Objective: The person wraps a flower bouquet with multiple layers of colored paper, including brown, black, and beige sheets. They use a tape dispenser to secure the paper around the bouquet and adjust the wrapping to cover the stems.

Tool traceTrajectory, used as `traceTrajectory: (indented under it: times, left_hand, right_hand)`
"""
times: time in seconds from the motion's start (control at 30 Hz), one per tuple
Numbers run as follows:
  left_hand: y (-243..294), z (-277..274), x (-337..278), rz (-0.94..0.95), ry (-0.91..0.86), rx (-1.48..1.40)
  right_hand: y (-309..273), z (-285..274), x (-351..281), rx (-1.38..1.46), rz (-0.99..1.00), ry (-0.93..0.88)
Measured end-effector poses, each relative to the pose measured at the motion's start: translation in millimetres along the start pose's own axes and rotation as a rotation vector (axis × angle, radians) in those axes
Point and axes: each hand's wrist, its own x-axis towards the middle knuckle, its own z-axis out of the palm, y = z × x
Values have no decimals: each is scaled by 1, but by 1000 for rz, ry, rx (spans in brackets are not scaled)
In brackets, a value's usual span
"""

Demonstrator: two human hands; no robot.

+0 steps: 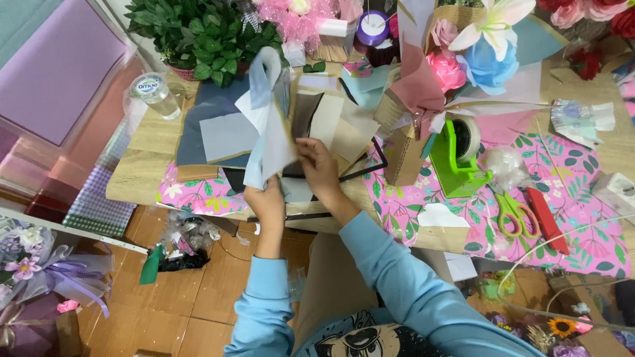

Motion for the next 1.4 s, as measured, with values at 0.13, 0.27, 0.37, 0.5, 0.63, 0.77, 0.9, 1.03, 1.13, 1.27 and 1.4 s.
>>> traceTrajectory:
  times: [0.13,0.27,0.37,0.5,0.63,0.77,0.9,1.03,1.13,1.27,1.4]
  left_hand:
    - [-12,1,-3,-5,45,-88]
    - [-16,4,-1,42,91,-114]
    - [-19,6,-3,32,101,-95]
    - [3,1,-14,44,-22,44]
    - [84,-26,-43,156,-438,35]
    - [134,-27,-85,778,-641,165]
    - [138,-9,-114,803,-919,403]
    - [127,-1,-124,308,-756,161]
    - [108,17,-140,-10,-473,-380]
    - [114,46,-178,-171,-380,-721]
    - [129,60,-211,-313,-478,-901]
  right_hand:
    - [-15,-20,1,97,-159,60]
    - [-26,-56,8,145,-294,54]
    - [-30,-85,-1,213,-311,48]
    - [-26,-132,-25,312,-338,-53]
    - [-42,-186,-56,345,-293,-207]
    - [-106,-201,-85,-117,-487,-453]
    - [-166,-199,-107,-240,-492,-439]
    - [-135,-220,-112,-125,-733,-23]
    - [-121,-227,-129,-533,-803,436]
    - [-113,-214,-144,-322,-489,81]
    - [-79,-221,-136,-126,-377,-76]
